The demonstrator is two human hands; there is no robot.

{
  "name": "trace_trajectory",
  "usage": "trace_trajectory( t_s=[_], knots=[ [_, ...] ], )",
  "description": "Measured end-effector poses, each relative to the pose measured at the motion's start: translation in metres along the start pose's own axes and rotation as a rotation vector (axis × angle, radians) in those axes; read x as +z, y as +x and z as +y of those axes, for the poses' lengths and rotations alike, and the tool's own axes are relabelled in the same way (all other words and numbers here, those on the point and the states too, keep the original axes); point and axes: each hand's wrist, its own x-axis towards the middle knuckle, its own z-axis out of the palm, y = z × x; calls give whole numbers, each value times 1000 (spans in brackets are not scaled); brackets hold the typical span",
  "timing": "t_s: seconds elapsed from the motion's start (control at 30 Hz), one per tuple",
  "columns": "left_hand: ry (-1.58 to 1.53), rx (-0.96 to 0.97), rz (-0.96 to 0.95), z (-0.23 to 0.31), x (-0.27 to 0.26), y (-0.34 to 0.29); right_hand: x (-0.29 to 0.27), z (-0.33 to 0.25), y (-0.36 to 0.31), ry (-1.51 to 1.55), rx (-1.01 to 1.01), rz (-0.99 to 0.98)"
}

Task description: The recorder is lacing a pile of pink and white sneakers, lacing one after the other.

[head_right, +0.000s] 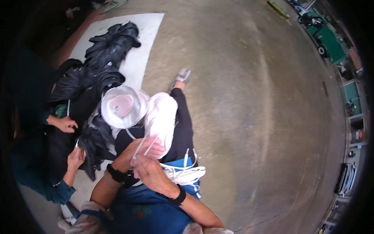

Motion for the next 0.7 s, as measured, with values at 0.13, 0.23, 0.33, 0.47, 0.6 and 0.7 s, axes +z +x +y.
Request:
trace_trajectory(
  t_s=[0.13,0.23,0.33,0.47,0.6,0.7],
  knots=[
    [-343,-239,137,15,23,8,1,2,-2,117,33,-39],
    [-461,-233,268,17,26,3,-7,-5,-8,105,67,-51],
    [-388,-105,258,4,16,1,-21,-11,-14,21,133,-30],
    [-359,-22,249,-1,-5,-11,-44,1,-25,-132,7,212],
    [-224,23,430,14,-5,-28,-79,31,-27,277,78,552],
    [-244,47,463,7,-17,-44,-99,44,-22,752,195,625]
  ],
)
